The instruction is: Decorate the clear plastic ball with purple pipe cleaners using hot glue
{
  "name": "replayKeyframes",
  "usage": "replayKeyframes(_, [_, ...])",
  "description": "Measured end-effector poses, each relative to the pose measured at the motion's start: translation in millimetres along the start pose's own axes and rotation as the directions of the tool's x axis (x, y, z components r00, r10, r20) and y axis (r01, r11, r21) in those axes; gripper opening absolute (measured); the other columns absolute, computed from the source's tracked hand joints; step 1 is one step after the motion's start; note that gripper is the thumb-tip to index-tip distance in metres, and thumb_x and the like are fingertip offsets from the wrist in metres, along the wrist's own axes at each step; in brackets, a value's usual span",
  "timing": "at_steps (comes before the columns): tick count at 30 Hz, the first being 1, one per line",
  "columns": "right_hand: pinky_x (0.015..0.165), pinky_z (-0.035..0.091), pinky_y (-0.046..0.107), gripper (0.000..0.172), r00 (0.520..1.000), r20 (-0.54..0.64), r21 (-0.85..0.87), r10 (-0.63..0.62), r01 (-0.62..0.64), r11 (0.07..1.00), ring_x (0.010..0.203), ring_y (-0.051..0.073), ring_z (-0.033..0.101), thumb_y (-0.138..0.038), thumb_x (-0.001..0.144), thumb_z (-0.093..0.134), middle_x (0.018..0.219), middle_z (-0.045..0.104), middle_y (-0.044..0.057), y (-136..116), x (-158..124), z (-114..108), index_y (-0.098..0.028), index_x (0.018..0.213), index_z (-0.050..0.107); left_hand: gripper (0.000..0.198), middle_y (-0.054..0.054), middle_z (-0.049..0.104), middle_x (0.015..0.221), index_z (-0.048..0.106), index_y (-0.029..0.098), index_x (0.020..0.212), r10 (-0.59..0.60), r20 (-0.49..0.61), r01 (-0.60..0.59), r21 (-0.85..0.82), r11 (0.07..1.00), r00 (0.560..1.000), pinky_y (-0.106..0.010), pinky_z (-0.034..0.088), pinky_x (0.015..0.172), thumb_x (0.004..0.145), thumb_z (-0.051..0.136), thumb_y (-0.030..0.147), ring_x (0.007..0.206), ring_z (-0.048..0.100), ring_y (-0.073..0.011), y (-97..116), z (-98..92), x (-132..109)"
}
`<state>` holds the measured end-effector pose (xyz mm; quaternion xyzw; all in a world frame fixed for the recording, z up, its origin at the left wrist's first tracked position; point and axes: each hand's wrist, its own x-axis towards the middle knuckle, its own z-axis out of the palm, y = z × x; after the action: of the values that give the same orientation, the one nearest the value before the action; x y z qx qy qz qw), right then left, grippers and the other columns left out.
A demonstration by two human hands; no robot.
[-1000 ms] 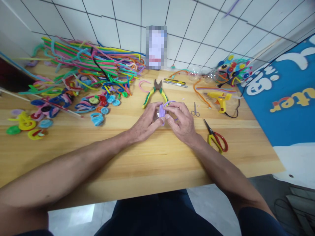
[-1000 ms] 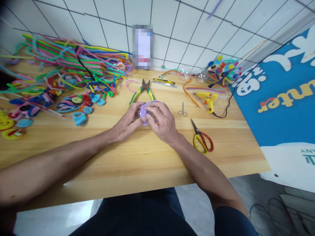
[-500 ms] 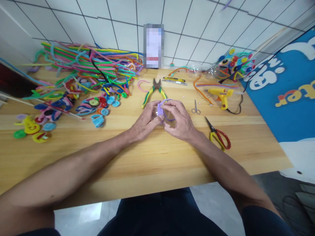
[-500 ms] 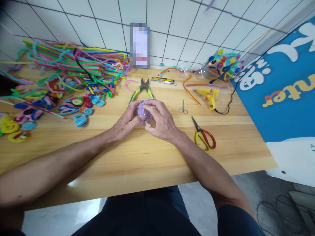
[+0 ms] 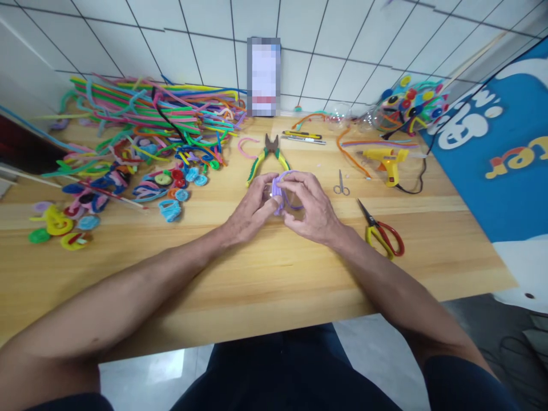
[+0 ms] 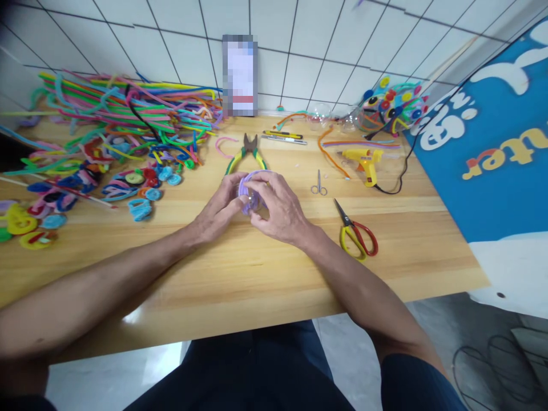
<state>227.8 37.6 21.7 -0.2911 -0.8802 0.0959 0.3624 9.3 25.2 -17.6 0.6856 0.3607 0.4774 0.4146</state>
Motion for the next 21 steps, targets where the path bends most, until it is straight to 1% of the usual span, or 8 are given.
replayKeyframes(8, [0.12,0.057,0.064,0.074,1.0,0.009,0.0,-0.003,0.003,1.0,0.144,0.038,0.062,-0.014,0.085,0.074,0.15,0.064,0.014,0.3,-0.3,0.2,-0.033,0.154,0.055,0.057,-0.015,0.06,0.155,0.051,0.025,0.156,-0.01,0.011,0.01,0.008,1.0,1.0,-0.056,0.048,0.128,0.11,0.062,0.058,0.145,0.059,-0.0324,-1.1,-1.4,0.2])
replayKeyframes(14, [0.115,0.06,0.061,0.071,0.998,-0.025,-0.02,-0.054,0.053,0.998,0.139,0.035,0.065,-0.013,0.087,0.071,0.146,0.065,0.015,-0.2,0.4,1.2,-0.032,0.154,0.054,0.053,-0.014,0.06,0.156,0.053,0.026,0.154,-0.002,0.01,0.002,0.013,1.0,1.0,-0.055,0.048,0.129,0.113,0.055,0.06,0.148,0.058,-0.0324,1.6,-2.2,-0.1])
replayKeyframes(19, [0.118,0.058,0.061,0.07,1.0,0.001,-0.011,-0.029,0.029,1.0,0.139,0.036,0.064,-0.013,0.088,0.072,0.148,0.065,0.013,-0.7,0.6,0.2,-0.033,0.153,0.055,0.055,-0.014,0.06,0.156,0.051,0.026,0.155,0.001,0.011,-0.002,0.038,0.999,1.0,-0.056,0.047,0.129,0.109,0.064,0.053,0.146,0.059,-0.032,3.9,-1.6,0.0])
replayKeyframes(21, [0.118,0.058,0.061,0.07,1.0,0.003,-0.01,-0.021,0.021,1.0,0.14,0.036,0.064,-0.013,0.088,0.072,0.148,0.065,0.014,-0.7,0.5,0.0,-0.032,0.153,0.056,0.054,-0.014,0.06,0.156,0.051,0.026,0.155,-0.002,0.015,0.002,0.039,0.999,1.0,-0.055,0.047,0.129,0.109,0.064,0.05,0.147,0.059,-0.0321,4.8,-1.6,0.2])
